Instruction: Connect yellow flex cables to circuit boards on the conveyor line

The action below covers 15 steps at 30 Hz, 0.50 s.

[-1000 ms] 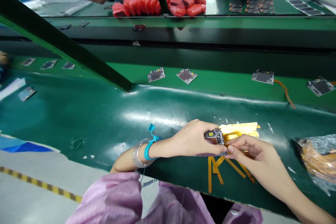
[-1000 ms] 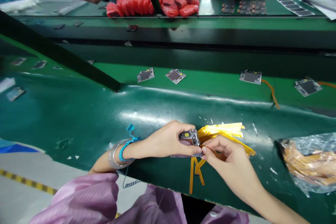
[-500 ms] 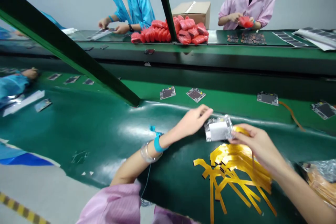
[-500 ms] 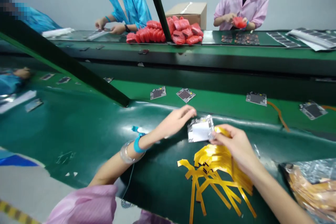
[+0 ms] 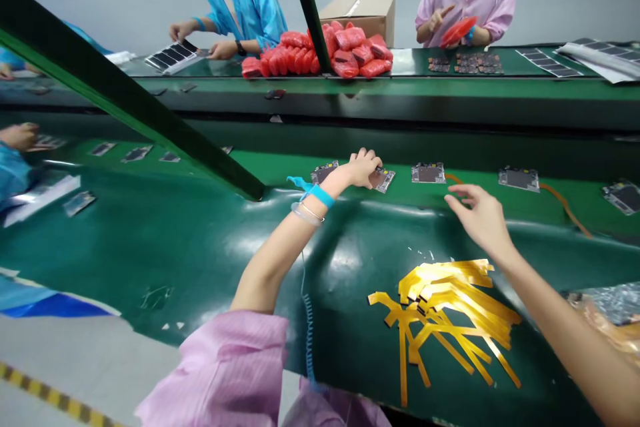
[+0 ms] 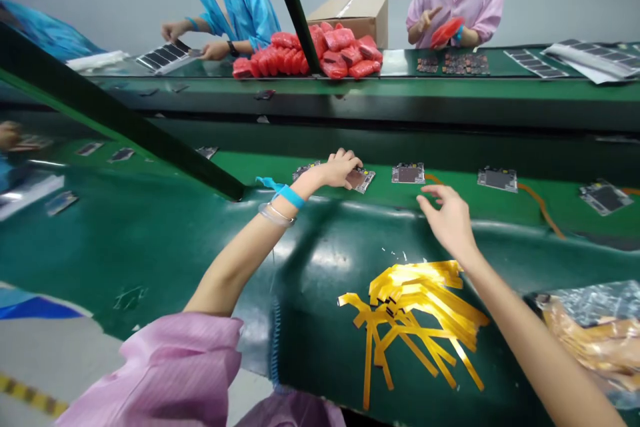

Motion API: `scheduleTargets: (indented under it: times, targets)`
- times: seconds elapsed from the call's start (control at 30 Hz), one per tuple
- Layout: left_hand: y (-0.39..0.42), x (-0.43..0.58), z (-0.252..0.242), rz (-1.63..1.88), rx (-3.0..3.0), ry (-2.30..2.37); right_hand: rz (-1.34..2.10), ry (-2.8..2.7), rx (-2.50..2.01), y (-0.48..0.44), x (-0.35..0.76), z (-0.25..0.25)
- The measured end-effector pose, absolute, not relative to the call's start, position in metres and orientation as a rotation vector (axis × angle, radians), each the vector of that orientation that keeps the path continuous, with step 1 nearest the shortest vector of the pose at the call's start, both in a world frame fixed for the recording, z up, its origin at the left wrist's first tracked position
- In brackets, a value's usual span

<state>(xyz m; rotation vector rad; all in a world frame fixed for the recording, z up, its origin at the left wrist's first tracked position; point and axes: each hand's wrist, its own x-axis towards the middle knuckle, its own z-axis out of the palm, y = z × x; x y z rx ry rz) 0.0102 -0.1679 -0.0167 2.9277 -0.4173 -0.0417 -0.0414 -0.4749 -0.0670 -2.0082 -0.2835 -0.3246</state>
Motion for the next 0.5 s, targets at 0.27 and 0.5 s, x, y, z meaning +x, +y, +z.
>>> scheduleTargets:
  times: [0.27,0.5]
  targets:
    - [-0.213,-0.066,-0.002,0.149,2.652,-0.488,-0.367,-0.533,-1.870,-0.459,-0.115,-0.066]
    - [-0.261,-0.194,-0.038,-0.054,2.116,-0.357,-0.256,-0.483,-1.725,-0.468,-0.163,-0.078]
